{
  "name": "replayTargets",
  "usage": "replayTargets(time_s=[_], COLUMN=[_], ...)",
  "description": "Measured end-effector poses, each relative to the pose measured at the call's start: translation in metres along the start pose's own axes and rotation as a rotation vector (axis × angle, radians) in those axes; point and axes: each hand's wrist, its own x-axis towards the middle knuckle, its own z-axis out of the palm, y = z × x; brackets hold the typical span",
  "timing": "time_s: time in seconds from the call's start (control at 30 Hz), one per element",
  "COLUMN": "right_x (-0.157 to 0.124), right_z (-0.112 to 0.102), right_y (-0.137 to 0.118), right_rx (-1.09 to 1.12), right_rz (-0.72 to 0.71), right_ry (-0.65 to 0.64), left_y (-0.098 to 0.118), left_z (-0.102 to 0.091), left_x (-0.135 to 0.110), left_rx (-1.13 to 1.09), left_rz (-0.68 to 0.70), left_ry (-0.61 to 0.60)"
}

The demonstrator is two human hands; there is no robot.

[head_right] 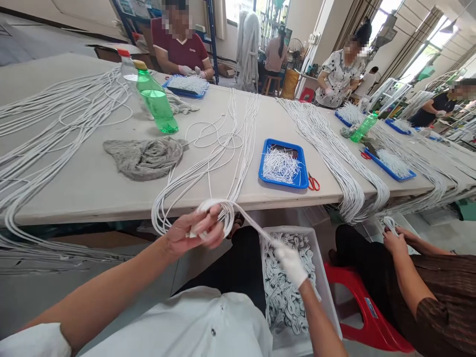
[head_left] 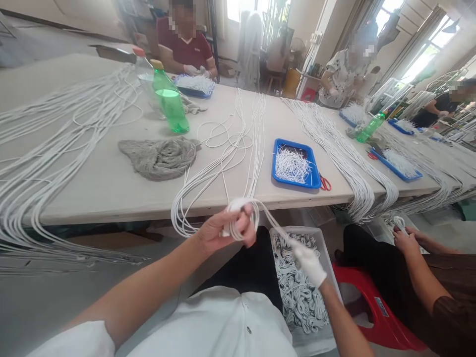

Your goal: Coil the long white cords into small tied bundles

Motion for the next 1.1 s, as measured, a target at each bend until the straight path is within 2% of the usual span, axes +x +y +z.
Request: replayTargets(time_s=[0.03,0.07,0.1,0.13,0.17,0.23,0.3,0.33,0.4,0.47,0.57,0.63,0.7,0.77,0.83,0.9,0.97,1.03,1.1], right_x=[-0.004,-0.008,-0.010,-0.010,-0.008,-0.001,0.006,0.009,0.013,0.016,0.022,0.029,0.035,0.037,0.034,0.029,0.024,0.023,0.028], right_z=[0.017,0.030,0.034,0.031,0.020,-0.016,-0.047,-0.056,-0.054,-0.034,-0.005,0.000,-0.001,0.001,0.012,0.029,0.039,0.030,0.005], right_y=[-0.004,-0.014,-0.028,-0.042,-0.055,-0.067,-0.058,-0.049,-0.032,-0.028,-0.044,-0.051,-0.044,-0.024,-0.003,0.004,-0.006,-0.027,-0.042], right_rx=[-0.028,-0.082,-0.157,-0.223,-0.261,-0.241,-0.151,-0.102,-0.012,0.045,0.056,0.041,0.060,0.076,0.012,-0.083,-0.163,-0.261,-0.360], right_rz=[-0.026,-0.076,-0.142,-0.189,-0.213,-0.193,-0.110,-0.068,-0.011,-0.006,-0.101,-0.197,-0.251,-0.212,-0.120,-0.068,-0.111,-0.225,-0.326], right_ry=[-0.146,-0.237,-0.298,-0.300,-0.259,-0.096,0.064,0.114,0.120,0.027,-0.119,-0.187,-0.224,-0.161,-0.041,0.011,-0.070,-0.153,-0.118], left_y=[0.001,-0.001,-0.006,-0.014,-0.022,-0.036,-0.041,-0.040,-0.037,-0.037,-0.050,-0.062,-0.065,-0.056,-0.036,-0.017,-0.008,-0.013,-0.024], left_z=[0.000,-0.001,-0.002,-0.004,-0.005,-0.006,-0.005,-0.004,-0.003,-0.001,0.003,0.007,0.011,0.013,0.013,0.011,0.005,-0.001,-0.007], left_x=[0.003,0.007,0.011,0.014,0.016,0.016,0.013,0.011,0.008,0.008,0.010,0.008,0.005,0.001,0.000,0.003,0.008,0.011,0.007], left_rx=[0.076,0.186,0.305,0.409,0.481,0.510,0.424,0.371,0.286,0.242,0.180,0.103,-0.003,-0.104,-0.124,0.014,0.292,0.545,0.602], left_rz=[0.058,0.068,0.036,-0.032,-0.132,-0.363,-0.511,-0.529,-0.506,-0.497,-0.549,-0.582,-0.590,-0.501,-0.263,-0.013,0.078,-0.022,-0.252], left_ry=[0.051,0.085,0.096,0.079,0.038,-0.057,-0.113,-0.116,-0.095,-0.086,-0.100,-0.124,-0.158,-0.159,-0.080,0.061,0.175,0.207,0.156])
